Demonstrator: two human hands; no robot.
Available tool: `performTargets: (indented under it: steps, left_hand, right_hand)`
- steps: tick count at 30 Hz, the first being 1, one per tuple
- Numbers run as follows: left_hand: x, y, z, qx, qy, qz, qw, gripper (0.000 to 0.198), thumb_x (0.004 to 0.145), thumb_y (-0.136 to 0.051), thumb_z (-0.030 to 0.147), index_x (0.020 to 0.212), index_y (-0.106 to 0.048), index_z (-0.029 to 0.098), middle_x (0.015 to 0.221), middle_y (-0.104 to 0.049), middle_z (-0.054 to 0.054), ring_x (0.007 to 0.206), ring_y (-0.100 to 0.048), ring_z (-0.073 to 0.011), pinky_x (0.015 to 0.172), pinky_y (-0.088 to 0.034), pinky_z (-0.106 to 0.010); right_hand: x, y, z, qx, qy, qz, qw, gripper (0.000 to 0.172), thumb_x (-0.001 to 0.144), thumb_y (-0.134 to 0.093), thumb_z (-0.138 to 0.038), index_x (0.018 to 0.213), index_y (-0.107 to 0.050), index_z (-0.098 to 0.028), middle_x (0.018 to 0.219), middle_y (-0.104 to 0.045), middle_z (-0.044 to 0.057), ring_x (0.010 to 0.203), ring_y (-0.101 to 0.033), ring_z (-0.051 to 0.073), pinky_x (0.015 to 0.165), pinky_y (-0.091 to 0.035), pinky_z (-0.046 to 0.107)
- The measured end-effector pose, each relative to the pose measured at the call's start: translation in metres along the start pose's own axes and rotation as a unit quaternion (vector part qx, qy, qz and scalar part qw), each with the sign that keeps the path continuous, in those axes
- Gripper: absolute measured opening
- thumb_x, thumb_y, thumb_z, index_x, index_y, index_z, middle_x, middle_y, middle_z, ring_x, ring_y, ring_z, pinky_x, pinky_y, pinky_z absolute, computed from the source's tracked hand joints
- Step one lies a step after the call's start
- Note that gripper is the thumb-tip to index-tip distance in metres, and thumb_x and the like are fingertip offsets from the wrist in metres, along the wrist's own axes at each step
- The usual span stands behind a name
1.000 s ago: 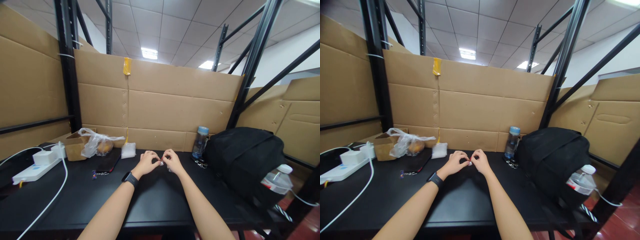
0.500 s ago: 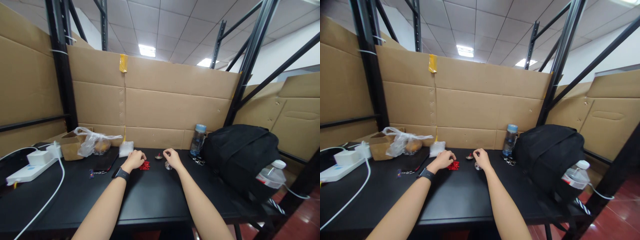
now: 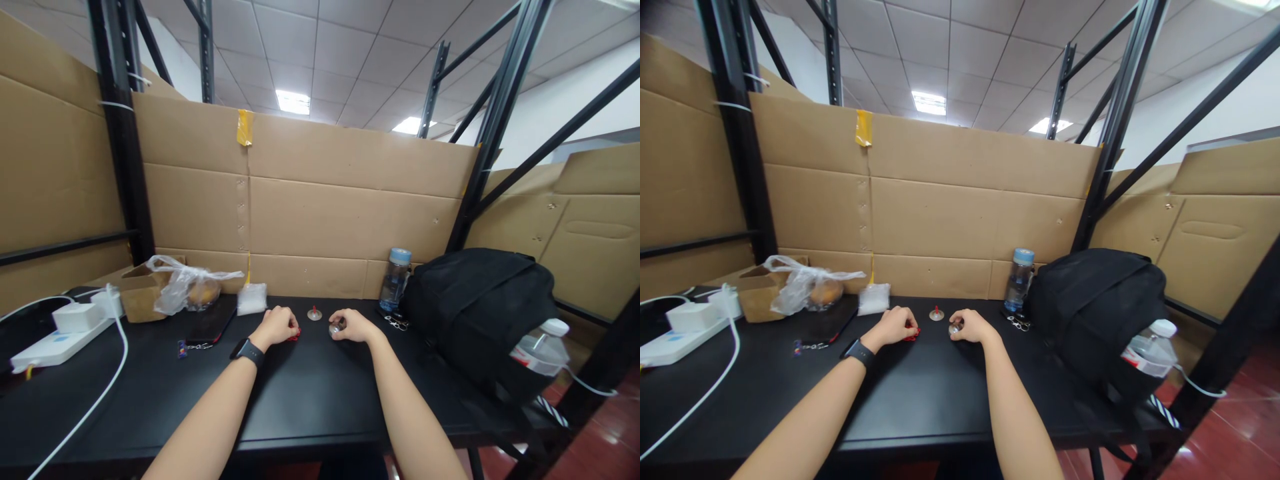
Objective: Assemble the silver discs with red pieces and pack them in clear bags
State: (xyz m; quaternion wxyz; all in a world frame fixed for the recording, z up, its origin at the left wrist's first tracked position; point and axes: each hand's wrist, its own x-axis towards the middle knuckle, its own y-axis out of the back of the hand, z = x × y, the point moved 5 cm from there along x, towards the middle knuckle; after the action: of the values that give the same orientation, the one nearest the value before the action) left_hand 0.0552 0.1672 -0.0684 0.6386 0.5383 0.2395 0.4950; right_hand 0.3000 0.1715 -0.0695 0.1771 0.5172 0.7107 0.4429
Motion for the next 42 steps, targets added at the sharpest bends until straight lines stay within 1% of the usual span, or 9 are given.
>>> performTargets:
  steps: [11,16,20,23,25,29,34,37,42]
  left_hand:
    - [-0.002,-0.001,0.006,-0.001,0.01,0.014,1.0,0.014,0.076,-0.067,0.024,0.072,-0.078,0.032,0.083,-0.076,0.0,0.095,-0.066,-0.0248,0.085,-0.043,-0.034]
    - [-0.005,-0.001,0.01,0.006,0.025,0.034,0.999,0.018,0.078,-0.063,0.019,0.068,-0.076,0.028,0.09,-0.074,-0.005,0.1,-0.063,-0.0271,0.085,-0.044,-0.036]
    - [-0.008,-0.002,0.014,0.009,0.027,0.059,0.998,0.016,0.078,-0.064,0.019,0.067,-0.073,0.024,0.101,-0.07,-0.008,0.103,-0.058,-0.0279,0.087,-0.043,-0.038]
    - [-0.009,0.001,0.015,0.004,0.021,0.089,0.996,0.017,0.081,-0.063,0.019,0.066,-0.07,0.023,0.102,-0.068,-0.009,0.102,-0.057,-0.0282,0.088,-0.041,-0.04]
    - [-0.008,0.004,0.015,-0.007,0.018,0.109,0.994,0.015,0.085,-0.061,0.02,0.074,-0.071,0.023,0.103,-0.068,-0.008,0.103,-0.057,-0.0281,0.087,-0.04,-0.04]
    - [-0.005,0.014,0.018,-0.06,0.021,0.157,0.986,0.014,0.095,-0.055,0.024,0.095,-0.068,0.027,0.102,-0.071,-0.002,0.104,-0.059,-0.0241,0.09,-0.036,-0.038]
    - [-0.009,0.028,0.025,-0.124,0.039,0.246,0.961,0.009,0.094,-0.061,0.026,0.097,-0.069,0.027,0.103,-0.073,0.0,0.106,-0.061,-0.022,0.092,-0.033,-0.037]
    - [-0.01,0.031,0.03,-0.142,0.035,0.258,0.955,0.01,0.093,-0.063,0.028,0.098,-0.072,0.028,0.105,-0.074,-0.001,0.109,-0.06,-0.0233,0.093,-0.033,-0.038]
    - [-0.012,0.032,0.039,-0.141,0.013,0.239,0.961,0.016,0.096,-0.059,0.033,0.098,-0.073,0.026,0.108,-0.073,-0.004,0.112,-0.057,-0.0252,0.093,-0.034,-0.04]
  right_hand:
    - [-0.006,0.008,-0.011,0.011,-0.005,-0.001,1.0,0.036,0.057,-0.084,-0.018,0.092,-0.079,-0.023,0.089,-0.076,0.002,0.067,-0.061,0.016,0.063,-0.044,0.025]
    - [-0.007,0.013,-0.016,0.018,0.007,0.038,0.999,0.033,0.06,-0.083,-0.02,0.092,-0.079,-0.023,0.082,-0.076,0.001,0.072,-0.063,0.018,0.067,-0.047,0.027]
    - [-0.005,0.011,-0.015,0.088,0.004,0.051,0.995,0.052,0.058,-0.085,-0.021,0.109,-0.074,-0.022,0.103,-0.075,0.005,0.074,-0.066,0.018,0.069,-0.053,0.029]
    - [-0.003,0.01,-0.018,0.122,0.017,0.051,0.991,0.061,0.058,-0.086,-0.022,0.117,-0.071,-0.024,0.108,-0.074,0.006,0.078,-0.068,0.019,0.072,-0.056,0.031]
    - [-0.002,0.009,-0.021,0.152,0.024,0.05,0.987,0.064,0.059,-0.086,-0.024,0.121,-0.069,-0.023,0.11,-0.073,0.008,0.079,-0.07,0.02,0.07,-0.057,0.032]
    - [0.0,0.005,-0.032,0.251,0.042,0.069,0.965,0.064,0.063,-0.087,-0.03,0.122,-0.066,-0.021,0.119,-0.07,0.012,0.077,-0.071,0.02,0.066,-0.059,0.031]
    - [0.005,-0.005,-0.047,0.333,0.056,0.119,0.934,0.055,0.064,-0.088,-0.032,0.114,-0.068,-0.022,0.122,-0.068,0.011,0.085,-0.071,0.02,0.08,-0.059,0.036]
    - [0.007,-0.01,-0.052,0.375,0.047,0.14,0.915,0.058,0.062,-0.09,-0.034,0.113,-0.066,-0.021,0.119,-0.068,0.011,0.087,-0.072,0.022,0.086,-0.058,0.04]
    - [0.007,-0.012,-0.055,0.43,0.047,0.152,0.889,0.063,0.057,-0.094,-0.032,0.11,-0.064,-0.019,0.115,-0.07,0.012,0.097,-0.071,0.026,0.094,-0.056,0.045]
